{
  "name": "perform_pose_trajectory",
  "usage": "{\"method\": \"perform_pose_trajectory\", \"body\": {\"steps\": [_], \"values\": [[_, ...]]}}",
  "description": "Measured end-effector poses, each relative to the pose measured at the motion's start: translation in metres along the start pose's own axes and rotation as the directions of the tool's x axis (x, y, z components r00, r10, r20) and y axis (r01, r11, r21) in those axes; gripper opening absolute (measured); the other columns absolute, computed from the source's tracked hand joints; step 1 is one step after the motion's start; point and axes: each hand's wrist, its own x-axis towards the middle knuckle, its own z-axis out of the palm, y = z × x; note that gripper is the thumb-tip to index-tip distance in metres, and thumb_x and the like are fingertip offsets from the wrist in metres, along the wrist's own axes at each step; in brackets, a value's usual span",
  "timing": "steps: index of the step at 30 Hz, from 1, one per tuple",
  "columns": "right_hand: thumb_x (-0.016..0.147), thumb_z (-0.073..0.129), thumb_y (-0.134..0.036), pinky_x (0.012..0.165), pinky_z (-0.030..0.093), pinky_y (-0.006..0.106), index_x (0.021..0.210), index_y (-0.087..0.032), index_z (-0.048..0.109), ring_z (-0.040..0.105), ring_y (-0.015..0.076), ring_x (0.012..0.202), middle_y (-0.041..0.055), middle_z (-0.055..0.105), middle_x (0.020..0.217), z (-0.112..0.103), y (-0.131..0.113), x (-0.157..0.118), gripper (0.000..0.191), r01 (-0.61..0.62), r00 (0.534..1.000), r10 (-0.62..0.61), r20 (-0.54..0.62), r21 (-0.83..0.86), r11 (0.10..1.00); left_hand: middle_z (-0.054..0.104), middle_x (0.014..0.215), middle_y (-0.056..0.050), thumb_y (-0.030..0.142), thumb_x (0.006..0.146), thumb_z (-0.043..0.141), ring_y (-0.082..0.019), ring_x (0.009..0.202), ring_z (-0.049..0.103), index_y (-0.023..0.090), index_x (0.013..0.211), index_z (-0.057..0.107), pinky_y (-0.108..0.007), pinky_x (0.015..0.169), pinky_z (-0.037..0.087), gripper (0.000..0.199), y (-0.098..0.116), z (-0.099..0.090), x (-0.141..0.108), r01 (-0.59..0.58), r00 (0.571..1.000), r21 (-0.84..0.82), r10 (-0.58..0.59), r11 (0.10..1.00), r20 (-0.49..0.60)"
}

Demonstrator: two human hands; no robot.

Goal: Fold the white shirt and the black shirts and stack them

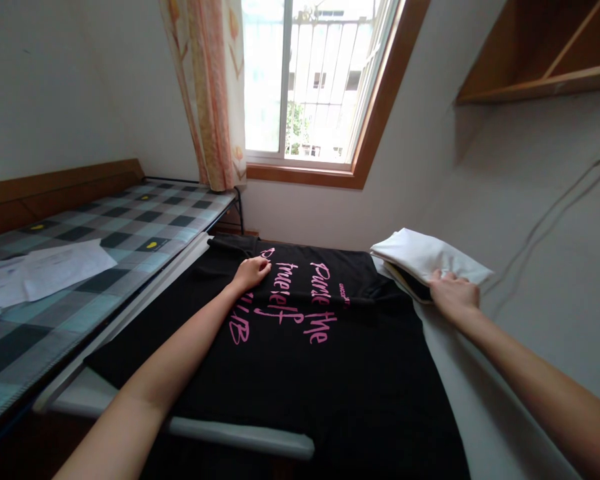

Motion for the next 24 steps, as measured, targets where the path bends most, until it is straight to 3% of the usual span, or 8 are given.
{"method": "perform_pose_trajectory", "body": {"steps": [6,11,13,17,21,24], "values": [[0.091,0.039,-0.035,0.082,0.042,0.058,0.112,-0.014,0.064,0.055,0.0476,0.107,0.0289,0.059,0.109,-0.022,0.019,0.014,0.038,-0.036,0.996,0.036,0.08,0.005,0.999,0.069,0.081,-0.005,0.038,0.09,0.047,-0.019,0.073,0.063,0.021,0.079,0.069,-0.028,0.068,0.04,0.03,0.001,-0.001,-0.001,0.0,1.0,-0.003,0.0,1.0,-0.002],[0.091,0.042,-0.043,0.081,0.04,0.061,0.115,-0.01,0.063,0.054,0.0498,0.105,0.0332,0.056,0.111,-0.009,0.015,0.007,0.046,-0.045,0.992,0.031,0.121,0.115,0.992,0.069,0.081,-0.006,0.038,0.09,0.048,-0.02,0.073,0.063,0.021,0.081,0.07,-0.028,0.067,0.04,0.029,0.002,-0.002,-0.001,0.008,1.0,-0.023,-0.008,1.0,-0.006],[0.092,0.04,-0.04,0.079,0.041,0.058,0.12,-0.009,0.06,0.056,0.0473,0.103,0.0328,0.056,0.113,-0.002,0.013,0.003,0.046,-0.03,0.993,0.023,0.119,0.062,0.998,0.069,0.081,-0.005,0.037,0.09,0.048,-0.019,0.072,0.062,0.021,0.081,0.07,-0.028,0.066,0.039,0.029,0.003,-0.002,-0.001,0.015,1.0,-0.019,-0.015,1.0,-0.004],[0.085,0.058,-0.037,0.083,0.038,0.054,0.118,-0.002,0.061,0.053,0.0455,0.107,0.0331,0.06,0.111,-0.004,0.009,0.004,0.049,0.0,0.998,0.011,0.068,-0.169,0.986,0.068,0.077,-0.004,0.037,0.089,0.049,-0.017,0.068,0.061,0.02,0.077,0.068,-0.026,0.063,0.038,0.028,0.004,-0.003,-0.002,0.005,1.0,-0.016,-0.005,1.0,0.006],[0.084,0.057,-0.046,0.09,0.034,0.053,0.119,-0.002,0.062,0.043,0.0455,0.12,0.0299,0.059,0.118,-0.022,-0.021,0.003,0.056,0.104,0.993,-0.112,-0.022,-0.224,0.969,0.068,0.077,-0.004,0.038,0.088,0.051,-0.017,0.068,0.061,0.02,0.078,0.069,-0.026,0.063,0.038,0.027,0.004,-0.003,-0.002,0.017,1.0,-0.036,-0.016,0.999,0.009],[0.091,0.044,-0.052,0.099,0.032,0.049,0.134,-0.009,0.052,0.041,0.0385,0.126,0.0219,0.054,0.133,-0.026,-0.065,-0.008,0.061,0.262,0.964,-0.265,-0.028,-0.08,0.962,0.069,0.079,-0.004,0.037,0.088,0.051,-0.017,0.07,0.062,0.02,0.081,0.07,-0.026,0.066,0.041,0.026,0.004,-0.003,-0.002,0.024,1.0,-0.03,-0.023,0.999,0.012]]}}
